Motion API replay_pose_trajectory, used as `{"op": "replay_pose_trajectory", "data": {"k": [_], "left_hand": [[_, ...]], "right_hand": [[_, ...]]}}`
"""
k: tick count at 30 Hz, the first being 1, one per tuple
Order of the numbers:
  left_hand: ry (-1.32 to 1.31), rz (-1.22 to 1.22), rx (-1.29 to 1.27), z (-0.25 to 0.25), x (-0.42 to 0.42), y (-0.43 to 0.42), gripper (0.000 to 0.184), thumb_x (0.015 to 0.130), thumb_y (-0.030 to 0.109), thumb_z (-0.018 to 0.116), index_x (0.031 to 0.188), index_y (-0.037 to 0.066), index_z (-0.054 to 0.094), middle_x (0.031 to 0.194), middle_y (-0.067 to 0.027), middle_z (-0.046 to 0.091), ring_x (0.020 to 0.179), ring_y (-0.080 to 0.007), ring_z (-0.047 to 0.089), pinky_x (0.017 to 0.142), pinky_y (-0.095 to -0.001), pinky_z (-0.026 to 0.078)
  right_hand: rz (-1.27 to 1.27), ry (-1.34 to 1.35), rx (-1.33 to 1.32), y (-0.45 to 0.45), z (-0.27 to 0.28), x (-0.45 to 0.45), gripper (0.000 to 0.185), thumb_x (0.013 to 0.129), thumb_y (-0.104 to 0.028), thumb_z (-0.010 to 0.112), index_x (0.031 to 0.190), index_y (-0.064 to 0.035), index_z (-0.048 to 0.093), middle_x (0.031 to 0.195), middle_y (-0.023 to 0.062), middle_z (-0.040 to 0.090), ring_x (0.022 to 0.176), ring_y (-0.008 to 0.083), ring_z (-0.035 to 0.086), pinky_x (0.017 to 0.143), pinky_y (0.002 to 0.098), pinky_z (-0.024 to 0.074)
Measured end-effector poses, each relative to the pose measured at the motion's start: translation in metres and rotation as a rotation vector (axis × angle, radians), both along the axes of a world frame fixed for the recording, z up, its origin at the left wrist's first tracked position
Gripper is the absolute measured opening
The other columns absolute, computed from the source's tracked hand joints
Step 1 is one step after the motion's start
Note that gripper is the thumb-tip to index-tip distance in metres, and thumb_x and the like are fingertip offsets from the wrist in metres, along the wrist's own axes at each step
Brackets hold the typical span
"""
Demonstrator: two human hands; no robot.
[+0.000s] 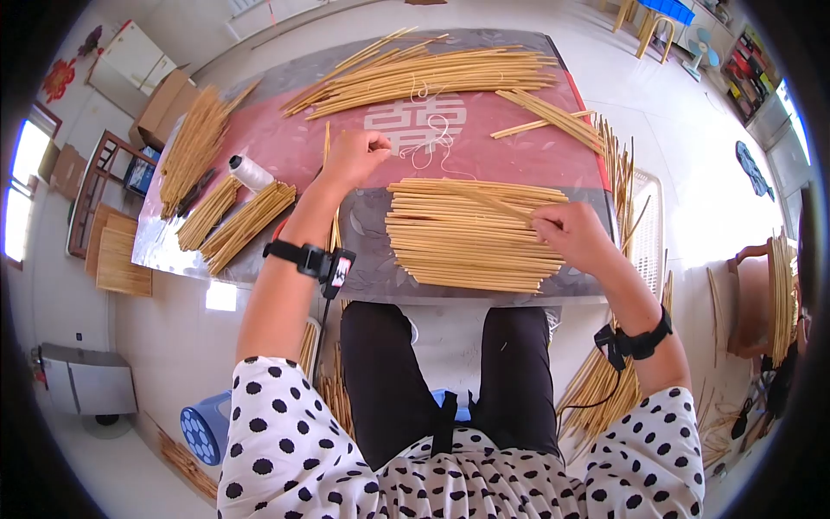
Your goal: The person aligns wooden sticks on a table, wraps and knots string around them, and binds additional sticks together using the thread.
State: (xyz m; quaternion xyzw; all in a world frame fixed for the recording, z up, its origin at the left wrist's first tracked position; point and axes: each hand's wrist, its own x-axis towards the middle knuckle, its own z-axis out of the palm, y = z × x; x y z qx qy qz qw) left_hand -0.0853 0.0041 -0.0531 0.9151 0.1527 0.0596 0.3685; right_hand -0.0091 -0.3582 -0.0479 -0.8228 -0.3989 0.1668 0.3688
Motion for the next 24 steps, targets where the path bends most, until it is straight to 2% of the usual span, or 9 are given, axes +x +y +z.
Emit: {"op": "replay_pose_trajectory", "data": {"k": [2, 3, 5, 8, 11, 15, 17, 21, 24], "left_hand": [[-0.145, -0.079, 0.367, -0.012, 0.008, 0.009, 0.013, 0.080, 0.013, 0.068, 0.089, 0.006, 0.072, 0.079, -0.0088, 0.069, 0.073, -0.0189, 0.065, 0.065, -0.0318, 0.050], [-0.146, -0.078, 0.368, -0.015, 0.011, 0.006, 0.013, 0.080, 0.013, 0.068, 0.089, 0.006, 0.072, 0.079, -0.0088, 0.069, 0.073, -0.0189, 0.065, 0.065, -0.0318, 0.050], [-0.151, -0.159, 0.506, -0.023, 0.023, -0.004, 0.009, 0.077, 0.015, 0.070, 0.082, 0.009, 0.072, 0.079, -0.0112, 0.067, 0.078, -0.0270, 0.065, 0.069, -0.0372, 0.051], [-0.047, -0.035, 0.662, -0.035, 0.031, -0.014, 0.012, 0.076, 0.023, 0.072, 0.081, 0.012, 0.071, 0.085, -0.0087, 0.069, 0.083, -0.0301, 0.066, 0.074, -0.0430, 0.052], [0.146, 0.091, 0.573, -0.025, 0.036, -0.020, 0.015, 0.076, 0.025, 0.073, 0.084, 0.013, 0.072, 0.089, -0.0109, 0.070, 0.086, -0.0310, 0.066, 0.076, -0.0426, 0.053], [0.249, 0.057, 0.591, -0.020, 0.049, -0.015, 0.018, 0.078, 0.026, 0.072, 0.089, 0.012, 0.073, 0.093, -0.0138, 0.070, 0.090, -0.0321, 0.066, 0.078, -0.0435, 0.053], [0.416, -0.065, 0.789, -0.015, 0.056, -0.020, 0.019, 0.079, 0.024, 0.069, 0.090, 0.009, 0.073, 0.094, -0.0153, 0.070, 0.090, -0.0332, 0.067, 0.078, -0.0433, 0.053], [0.439, -0.161, 0.820, 0.008, 0.054, -0.030, 0.020, 0.078, 0.019, 0.065, 0.091, 0.007, 0.073, 0.092, -0.0166, 0.070, 0.089, -0.0341, 0.067, 0.077, -0.0423, 0.053], [0.435, -0.171, 0.748, 0.026, 0.061, -0.016, 0.017, 0.075, 0.018, 0.064, 0.085, 0.007, 0.072, 0.088, -0.0172, 0.069, 0.081, -0.0345, 0.067, 0.072, -0.0409, 0.053]], "right_hand": [[-0.152, 0.265, 0.094, -0.007, -0.003, 0.003, 0.018, 0.088, -0.013, 0.061, 0.091, 0.0041, 0.066, 0.065, 0.0063, 0.061, 0.057, 0.0134, 0.055, 0.057, 0.0276, 0.0454], [-0.151, 0.264, 0.095, -0.009, -0.001, 0.004, 0.018, 0.088, -0.013, 0.061, 0.091, 0.0041, 0.066, 0.065, 0.0063, 0.061, 0.057, 0.0134, 0.055, 0.057, 0.0276, 0.0454], [-0.131, 0.347, 0.127, -0.013, 0.004, 0.006, 0.017, 0.092, -0.011, 0.059, 0.091, 0.0055, 0.066, 0.064, -0.0002, 0.056, 0.058, 0.0050, 0.049, 0.054, 0.0222, 0.0417], [-0.111, 0.381, 0.157, -0.019, 0.002, 0.009, 0.017, 0.094, -0.009, 0.056, 0.091, 0.0046, 0.066, 0.067, -0.0015, 0.057, 0.058, 0.0041, 0.049, 0.054, 0.0211, 0.0410], [-0.133, 0.397, 0.173, -0.022, 0.005, 0.006, 0.017, 0.094, -0.009, 0.056, 0.090, 0.0051, 0.065, 0.067, -0.0016, 0.057, 0.058, 0.0041, 0.048, 0.053, 0.0210, 0.0408], [-0.111, 0.458, 0.225, -0.027, 0.004, 0.005, 0.018, 0.094, -0.010, 0.056, 0.089, 0.0050, 0.065, 0.068, -0.0014, 0.058, 0.058, 0.0039, 0.048, 0.054, 0.0204, 0.0409], [-0.101, 0.483, 0.228, -0.029, 0.003, 0.004, 0.019, 0.095, -0.010, 0.055, 0.088, 0.0046, 0.065, 0.069, -0.0013, 0.058, 0.059, 0.0038, 0.048, 0.055, 0.0200, 0.0410], [-0.130, 0.522, 0.270, -0.033, 0.011, 0.001, 0.018, 0.095, -0.010, 0.055, 0.088, 0.0040, 0.065, 0.070, -0.0017, 0.058, 0.059, 0.0039, 0.048, 0.055, 0.0200, 0.0411], [-0.162, 0.544, 0.287, -0.040, 0.013, 0.000, 0.018, 0.095, -0.010, 0.054, 0.091, 0.0039, 0.065, 0.069, -0.0024, 0.057, 0.060, 0.0037, 0.048, 0.055, 0.0196, 0.0410]]}}
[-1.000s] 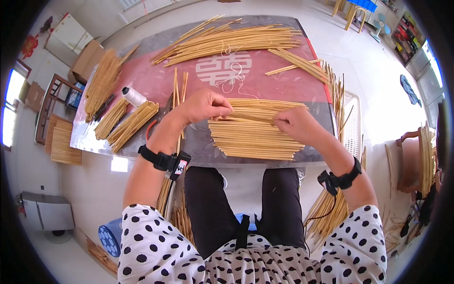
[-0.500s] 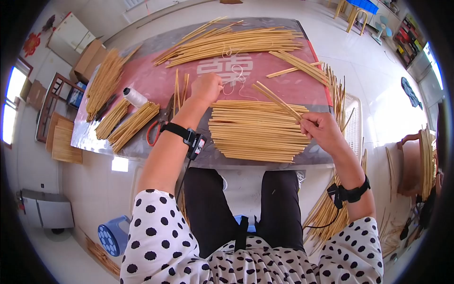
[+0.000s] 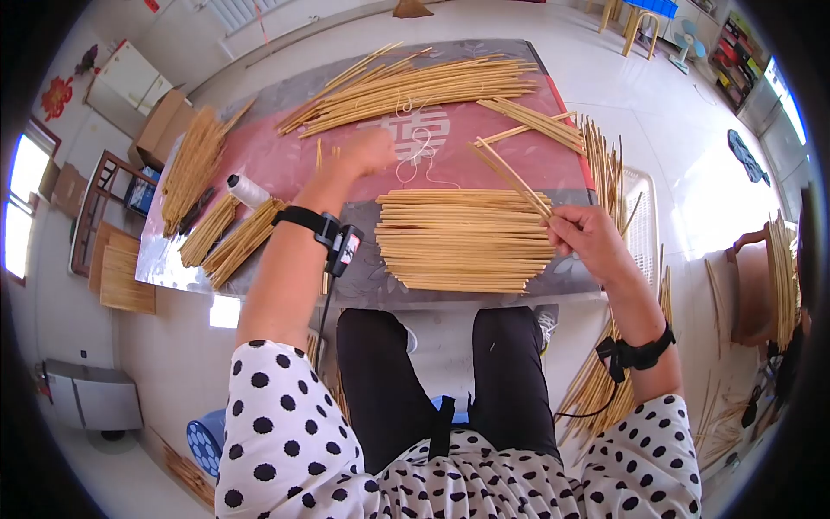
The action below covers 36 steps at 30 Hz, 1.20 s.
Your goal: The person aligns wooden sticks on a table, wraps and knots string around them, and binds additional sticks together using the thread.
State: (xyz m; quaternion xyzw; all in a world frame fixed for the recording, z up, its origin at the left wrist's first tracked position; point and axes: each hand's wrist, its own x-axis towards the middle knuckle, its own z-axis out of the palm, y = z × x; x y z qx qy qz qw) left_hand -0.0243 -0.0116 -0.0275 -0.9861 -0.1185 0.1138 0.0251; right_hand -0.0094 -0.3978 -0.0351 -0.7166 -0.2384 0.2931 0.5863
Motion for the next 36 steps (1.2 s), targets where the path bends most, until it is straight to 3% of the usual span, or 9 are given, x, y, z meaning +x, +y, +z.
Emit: {"op": "replay_pose_trajectory", "data": {"k": [3, 5, 6, 9, 15, 20, 26, 28, 36], "left_hand": [[-0.273, -0.114, -0.199, 0.031, 0.004, 0.010, 0.016, 0.073, 0.019, 0.065, 0.075, 0.002, 0.066, 0.081, -0.0180, 0.067, 0.068, -0.0339, 0.063, 0.066, -0.0391, 0.052], [-0.438, -0.151, -0.390, 0.060, 0.002, 0.000, 0.013, 0.079, 0.014, 0.063, 0.077, 0.002, 0.060, 0.068, -0.0085, 0.064, 0.056, -0.0156, 0.057, 0.050, -0.0319, 0.044], [-0.441, -0.158, -0.386, 0.075, -0.001, -0.010, 0.013, 0.079, 0.014, 0.063, 0.077, 0.002, 0.060, 0.068, -0.0085, 0.064, 0.056, -0.0156, 0.057, 0.050, -0.0319, 0.044], [-0.570, 0.014, -0.987, 0.115, -0.016, -0.051, 0.006, 0.083, 0.005, 0.062, 0.083, 0.000, 0.058, 0.070, -0.0042, 0.062, 0.059, -0.0061, 0.055, 0.050, -0.0214, 0.045], [-0.841, -0.160, -1.421, 0.152, -0.078, -0.143, 0.015, 0.082, 0.001, 0.062, 0.097, -0.004, 0.062, 0.074, -0.0047, 0.061, 0.064, -0.0093, 0.057, 0.060, -0.0226, 0.049], [-0.747, -0.385, -1.421, 0.122, -0.164, -0.189, 0.017, 0.084, -0.005, 0.060, 0.100, -0.004, 0.064, 0.079, -0.0032, 0.061, 0.068, -0.0097, 0.057, 0.063, -0.0218, 0.047], [-0.665, 0.041, -1.545, 0.052, -0.252, -0.244, 0.010, 0.084, -0.003, 0.063, 0.093, -0.001, 0.061, 0.084, -0.0020, 0.058, 0.074, -0.0064, 0.056, 0.063, -0.0197, 0.046], [-0.686, -0.023, -1.439, 0.030, -0.266, -0.251, 0.008, 0.085, -0.002, 0.063, 0.092, 0.001, 0.060, 0.087, -0.0029, 0.058, 0.075, -0.0065, 0.055, 0.061, -0.0191, 0.046], [-0.559, 0.077, -1.200, 0.024, -0.291, -0.268, 0.008, 0.092, 0.007, 0.061, 0.091, 0.000, 0.058, 0.064, -0.0022, 0.059, 0.056, -0.0043, 0.052, 0.052, -0.0198, 0.042]], "right_hand": [[-0.043, 0.016, 0.033, -0.006, 0.001, 0.002, 0.020, 0.096, -0.010, 0.051, 0.095, 0.0054, 0.064, 0.070, -0.0008, 0.056, 0.058, 0.0046, 0.047, 0.053, 0.0186, 0.0376], [-0.046, 0.065, 0.116, -0.011, 0.001, 0.002, 0.020, 0.097, -0.011, 0.052, 0.098, 0.0055, 0.063, 0.071, -0.0002, 0.056, 0.058, 0.0052, 0.046, 0.052, 0.0186, 0.0365], [-0.051, 0.060, 0.121, -0.014, 0.005, -0.001, 0.020, 0.097, -0.011, 0.052, 0.098, 0.0055, 0.063, 0.071, -0.0002, 0.056, 0.058, 0.0052, 0.046, 0.052, 0.0186, 0.0365], [-0.124, 0.138, 0.225, -0.020, 0.019, -0.016, 0.020, 0.097, -0.012, 0.053, 0.099, 0.0043, 0.065, 0.071, -0.0009, 0.055, 0.059, 0.0048, 0.045, 0.053, 0.0181, 0.0358], [-0.227, 0.234, 0.402, -0.044, 0.025, -0.041, 0.022, 0.097, -0.015, 0.055, 0.105, 0.0033, 0.064, 0.075, -0.0004, 0.057, 0.060, 0.0048, 0.047, 0.051, 0.0162, 0.0371], [-0.219, 0.283, 0.414, -0.057, 0.028, -0.086, 0.022, 0.097, -0.017, 0.056, 0.104, 0.0027, 0.064, 0.075, 0.0001, 0.057, 0.061, 0.0055, 0.048, 0.053, 0.0172, 0.0381], [-0.050, 0.311, 0.315, -0.055, 0.020, -0.143, 0.020, 0.096, -0.013, 0.056, 0.100, 0.0040, 0.065, 0.075, 0.0017, 0.060, 0.062, 0.0060, 0.049, 0.055, 0.0184, 0.0404], [-0.047, 0.315, 0.258, -0.053, 0.022, -0.159, 0.018, 0.096, -0.011, 0.056, 0.099, 0.0043, 0.066, 0.073, 0.0016, 0.060, 0.061, 0.0059, 0.050, 0.055, 0.0187, 0.0409], [0.012, 0.235, 0.180, -0.040, 0.021, -0.191, 0.018, 0.096, -0.010, 0.055, 0.099, 0.0048, 0.066, 0.071, 0.0004, 0.059, 0.060, 0.0051, 0.049, 0.054, 0.0185, 0.0409]]}}
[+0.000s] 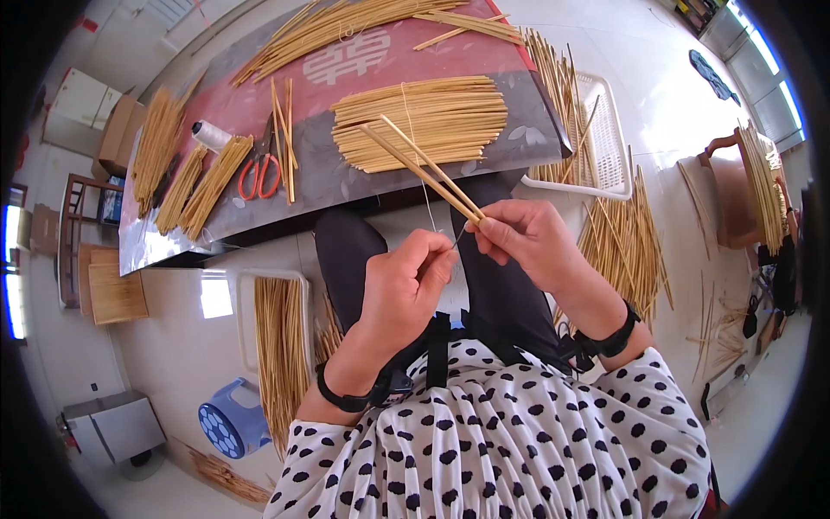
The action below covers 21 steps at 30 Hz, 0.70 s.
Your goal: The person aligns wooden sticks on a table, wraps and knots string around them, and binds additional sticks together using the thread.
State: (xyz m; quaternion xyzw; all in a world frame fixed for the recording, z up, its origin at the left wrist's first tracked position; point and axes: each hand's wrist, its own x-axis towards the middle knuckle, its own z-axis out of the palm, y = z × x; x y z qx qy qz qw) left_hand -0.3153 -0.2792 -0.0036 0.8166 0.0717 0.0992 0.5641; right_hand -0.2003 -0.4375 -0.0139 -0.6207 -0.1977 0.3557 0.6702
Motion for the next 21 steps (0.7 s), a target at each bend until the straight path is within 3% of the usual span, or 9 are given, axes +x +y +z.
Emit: {"op": "replay_pose_trajectory", "data": {"k": [4, 6, 9, 16, 21], "left_hand": [[-0.010, -0.007, 0.070, -0.003, -0.005, 0.001, 0.010, 0.090, 0.007, 0.064, 0.095, -0.001, 0.062, 0.064, -0.0037, 0.060, 0.057, -0.0037, 0.051, 0.053, -0.0196, 0.041], [-0.074, -0.001, 0.085, -0.004, -0.007, 0.000, 0.013, 0.087, 0.005, 0.065, 0.099, 0.000, 0.065, 0.065, -0.0107, 0.061, 0.051, -0.0122, 0.055, 0.051, -0.0241, 0.044], [-0.095, 0.031, 0.124, 0.000, -0.008, 0.000, 0.017, 0.085, 0.004, 0.066, 0.101, 0.000, 0.067, 0.069, -0.0129, 0.064, 0.052, -0.0146, 0.058, 0.052, -0.0247, 0.046], [-0.090, 0.024, 0.123, 0.005, -0.006, 0.000, 0.017, 0.084, 0.004, 0.067, 0.101, -0.001, 0.068, 0.073, -0.0146, 0.066, 0.055, -0.0152, 0.061, 0.053, -0.0247, 0.047], [-0.100, 0.031, 0.124, 0.007, -0.004, -0.002, 0.017, 0.084, 0.004, 0.067, 0.100, -0.001, 0.069, 0.073, -0.0143, 0.066, 0.056, -0.0156, 0.061, 0.053, -0.0249, 0.047]], "right_hand": [[-0.009, -0.014, -0.008, 0.000, -0.001, -0.004, 0.018, 0.096, -0.010, 0.056, 0.099, 0.0040, 0.067, 0.071, 0.0002, 0.059, 0.060, 0.0044, 0.049, 0.054, 0.0182, 0.0410], [-0.001, -0.010, -0.003, 0.001, -0.002, -0.005, 0.019, 0.096, -0.011, 0.056, 0.099, 0.0040, 0.067, 0.072, 0.0004, 0.060, 0.060, 0.0045, 0.049, 0.054, 0.0182, 0.0411], [0.004, 0.040, 0.031, 0.000, -0.004, -0.006, 0.019, 0.096, -0.012, 0.057, 0.099, 0.0036, 0.067, 0.073, 0.0010, 0.061, 0.060, 0.0049, 0.050, 0.055, 0.0184, 0.0416], [0.013, 0.306, 0.234, -0.001, -0.013, -0.006, 0.020, 0.095, -0.013, 0.058, 0.101, 0.0038, 0.066, 0.076, 0.0029, 0.061, 0.061, 0.0067, 0.050, 0.057, 0.0193, 0.0428], [0.019, 0.330, 0.249, -0.004, -0.014, -0.006, 0.020, 0.095, -0.013, 0.058, 0.101, 0.0043, 0.065, 0.076, 0.0031, 0.061, 0.061, 0.0072, 0.050, 0.056, 0.0195, 0.0426]]}}
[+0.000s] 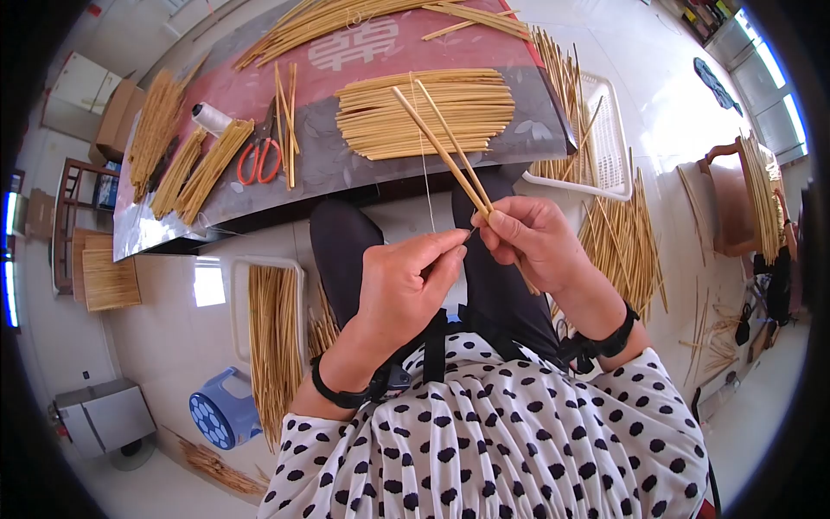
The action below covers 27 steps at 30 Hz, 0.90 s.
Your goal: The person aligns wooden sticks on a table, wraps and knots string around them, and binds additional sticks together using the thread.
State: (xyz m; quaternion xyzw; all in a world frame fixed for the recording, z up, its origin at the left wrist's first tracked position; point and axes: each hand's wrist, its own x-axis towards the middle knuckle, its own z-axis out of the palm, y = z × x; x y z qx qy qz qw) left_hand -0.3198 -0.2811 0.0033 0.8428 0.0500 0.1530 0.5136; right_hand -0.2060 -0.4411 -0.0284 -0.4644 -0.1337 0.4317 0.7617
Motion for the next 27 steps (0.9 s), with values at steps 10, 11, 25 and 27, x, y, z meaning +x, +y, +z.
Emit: {"op": "replay_pose_trajectory", "data": {"k": [10, 11, 25, 27], "left_hand": [[-0.008, -0.042, 0.084, 0.000, 0.004, 0.003, 0.015, 0.083, 0.004, 0.067, 0.098, 0.001, 0.069, 0.075, -0.0133, 0.066, 0.059, -0.0217, 0.063, 0.055, -0.0274, 0.049], [-0.006, -0.040, 0.095, -0.001, 0.004, 0.003, 0.014, 0.083, 0.003, 0.067, 0.097, 0.000, 0.068, 0.075, -0.0131, 0.066, 0.060, -0.0217, 0.063, 0.055, -0.0274, 0.049], [-0.059, 0.002, 0.069, -0.006, 0.001, -0.002, 0.009, 0.084, 0.001, 0.066, 0.093, 0.001, 0.068, 0.070, -0.0118, 0.064, 0.058, -0.0199, 0.061, 0.054, -0.0270, 0.047], [-0.068, 0.000, 0.080, -0.008, 0.001, -0.002, 0.008, 0.084, 0.001, 0.067, 0.092, 0.001, 0.067, 0.070, -0.0116, 0.064, 0.057, -0.0199, 0.061, 0.053, -0.0270, 0.047]], "right_hand": [[-0.057, -0.155, -0.146, -0.003, 0.004, -0.003, 0.020, 0.095, -0.012, 0.058, 0.103, 0.0029, 0.068, 0.075, 0.0025, 0.063, 0.059, 0.0060, 0.052, 0.054, 0.0186, 0.0432], [-0.062, -0.152, -0.146, -0.004, 0.004, -0.004, 0.020, 0.095, -0.012, 0.058, 0.103, 0.0029, 0.068, 0.075, 0.0025, 0.063, 0.059, 0.0060, 0.052, 0.054, 0.0186, 0.0432], [-0.078, -0.272, -0.264, 0.000, 0.015, -0.012, 0.019, 0.095, -0.009, 0.058, 0.101, 0.0049, 0.069, 0.074, 0.0044, 0.066, 0.057, 0.0056, 0.053, 0.051, 0.0187, 0.0450], [-0.074, -0.283, -0.263, -0.001, 0.014, -0.013, 0.018, 0.094, -0.009, 0.058, 0.100, 0.0047, 0.069, 0.074, 0.0045, 0.066, 0.057, 0.0057, 0.054, 0.051, 0.0190, 0.0450]]}}
